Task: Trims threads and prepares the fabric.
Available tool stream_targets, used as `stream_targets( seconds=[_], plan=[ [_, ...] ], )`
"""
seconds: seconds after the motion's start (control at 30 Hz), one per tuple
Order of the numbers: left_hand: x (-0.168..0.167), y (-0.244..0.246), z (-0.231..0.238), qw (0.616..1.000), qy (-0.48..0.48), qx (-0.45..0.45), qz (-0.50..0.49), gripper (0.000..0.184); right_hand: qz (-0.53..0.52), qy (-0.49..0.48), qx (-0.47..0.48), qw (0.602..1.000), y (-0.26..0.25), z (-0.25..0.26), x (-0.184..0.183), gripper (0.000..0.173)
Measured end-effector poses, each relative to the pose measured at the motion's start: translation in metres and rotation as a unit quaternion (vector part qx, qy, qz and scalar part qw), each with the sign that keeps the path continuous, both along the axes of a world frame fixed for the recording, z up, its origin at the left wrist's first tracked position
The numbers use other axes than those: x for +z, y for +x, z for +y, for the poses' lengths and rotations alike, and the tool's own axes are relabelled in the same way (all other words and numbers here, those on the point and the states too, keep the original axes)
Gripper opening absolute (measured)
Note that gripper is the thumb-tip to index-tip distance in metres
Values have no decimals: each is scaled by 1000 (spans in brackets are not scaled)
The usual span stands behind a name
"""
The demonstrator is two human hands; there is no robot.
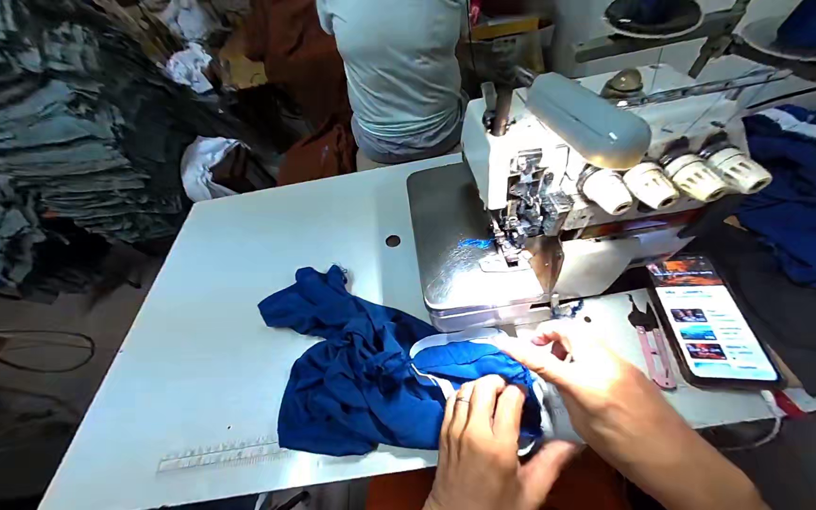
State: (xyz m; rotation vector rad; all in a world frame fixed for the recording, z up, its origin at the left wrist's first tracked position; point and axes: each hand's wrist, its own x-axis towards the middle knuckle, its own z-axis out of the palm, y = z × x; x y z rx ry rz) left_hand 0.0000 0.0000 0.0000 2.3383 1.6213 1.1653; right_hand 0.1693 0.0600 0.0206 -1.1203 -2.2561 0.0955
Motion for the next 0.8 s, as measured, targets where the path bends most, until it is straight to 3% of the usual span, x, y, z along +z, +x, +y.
stream_targets(
  seconds=[0.07, 0.13, 0.27, 0.4, 0.47, 0.6, 0.7, 0.8],
  plan=[
    [-23, -6, 0, 1000, 1, 19, 18, 33, -19, -18, 10, 1000, -6, 8, -15, 43],
    [-29, -24, -4, 1000, -8, 5, -20, 18, 2, -22, 21, 1000, -7, 10, -24, 25],
    [-20, -63, -13, 981, -73, -56, -170, 11, 101, -98, 63, 988, -7, -4, -21, 22],
    [19, -91, -5, 931, -166, -130, -297, 13, 212, -140, 133, 958, -23, -10, -6, 24],
    [51, -112, 9, 928, -177, -183, -271, 17, 268, -137, 190, 935, -31, -5, 12, 22],
    [106, -146, 52, 971, -67, -209, -90, 20, 290, -120, 212, 926, -46, 2, 31, 24],
    [97, -152, 68, 984, -42, -171, -33, 15, 310, -153, 171, 923, -51, 1, 9, 28],
    [71, -143, 59, 983, -41, -158, -80, 9, 311, -82, 119, 939, -49, -5, -7, 19]
  ],
)
